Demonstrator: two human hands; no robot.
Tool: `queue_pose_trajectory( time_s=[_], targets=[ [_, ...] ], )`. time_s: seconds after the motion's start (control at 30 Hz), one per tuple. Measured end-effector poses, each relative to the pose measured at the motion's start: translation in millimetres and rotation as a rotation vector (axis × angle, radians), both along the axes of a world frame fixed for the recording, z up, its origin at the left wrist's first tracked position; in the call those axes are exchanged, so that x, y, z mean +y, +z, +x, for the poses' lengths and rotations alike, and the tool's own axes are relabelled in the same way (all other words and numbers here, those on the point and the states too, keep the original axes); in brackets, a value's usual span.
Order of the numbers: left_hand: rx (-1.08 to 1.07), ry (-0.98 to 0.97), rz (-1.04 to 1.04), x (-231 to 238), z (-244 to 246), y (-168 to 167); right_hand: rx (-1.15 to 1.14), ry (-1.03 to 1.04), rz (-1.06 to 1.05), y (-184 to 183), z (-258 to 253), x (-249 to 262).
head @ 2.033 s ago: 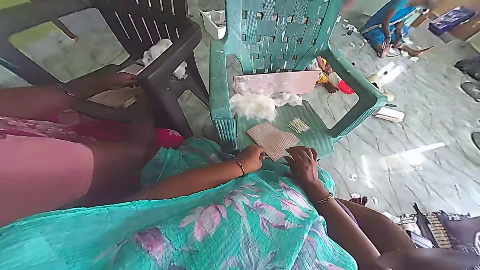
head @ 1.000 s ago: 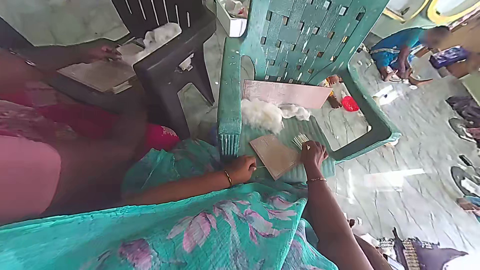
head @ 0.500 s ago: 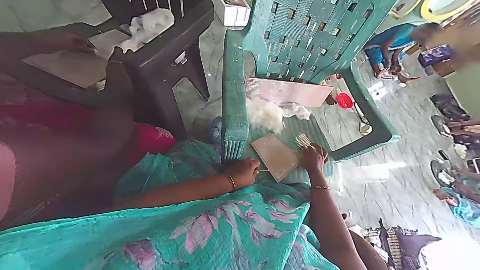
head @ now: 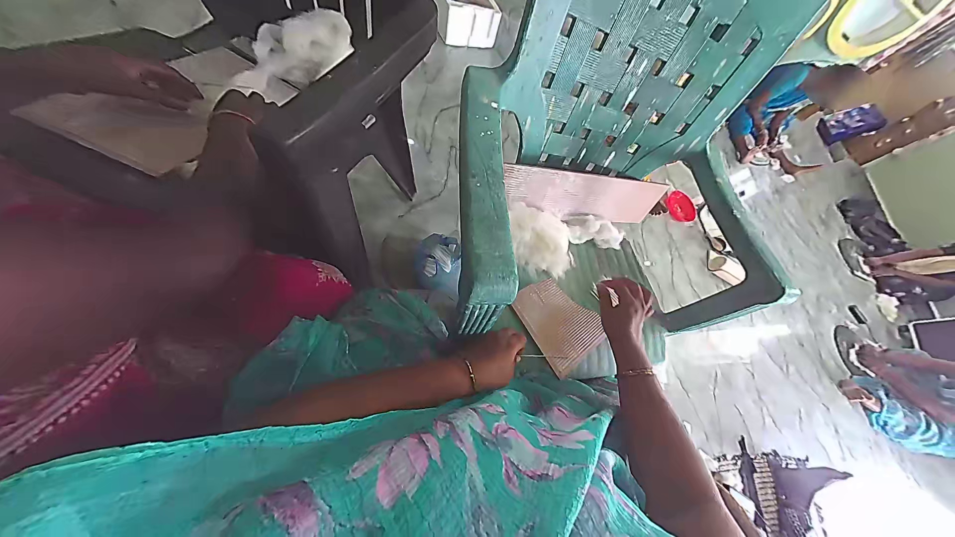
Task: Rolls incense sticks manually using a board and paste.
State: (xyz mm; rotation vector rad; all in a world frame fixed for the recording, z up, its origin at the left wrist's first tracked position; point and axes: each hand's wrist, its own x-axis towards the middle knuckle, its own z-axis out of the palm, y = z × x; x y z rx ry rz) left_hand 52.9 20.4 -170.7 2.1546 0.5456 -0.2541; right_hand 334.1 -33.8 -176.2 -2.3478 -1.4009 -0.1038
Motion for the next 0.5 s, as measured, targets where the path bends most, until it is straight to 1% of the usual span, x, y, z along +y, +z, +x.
queue_pose_trajectory(
  time_s=[0.07, 0.17, 0.23, 0.4, 0.5],
  targets=[
    [-0.004, -0.018, -0.009, 2, 1, -1, -0.004, 0.120, -0.037, 0, -10, 22],
    [-0.012, -0.036, -0.021, 4, 2, -5, -0.085, 0.318, -0.049, -9, -22, 55],
    [-0.028, -0.034, -0.029, 4, 1, -8, -0.112, 0.381, -0.079, -13, -30, 73],
    [-0.045, -0.054, -0.038, 7, -1, -7, -0.046, 0.339, -0.171, -18, -42, 97],
    [-0.065, -0.043, -0.045, 6, 0, -10, 0.035, 0.276, -0.096, -10, -49, 89]
  ],
)
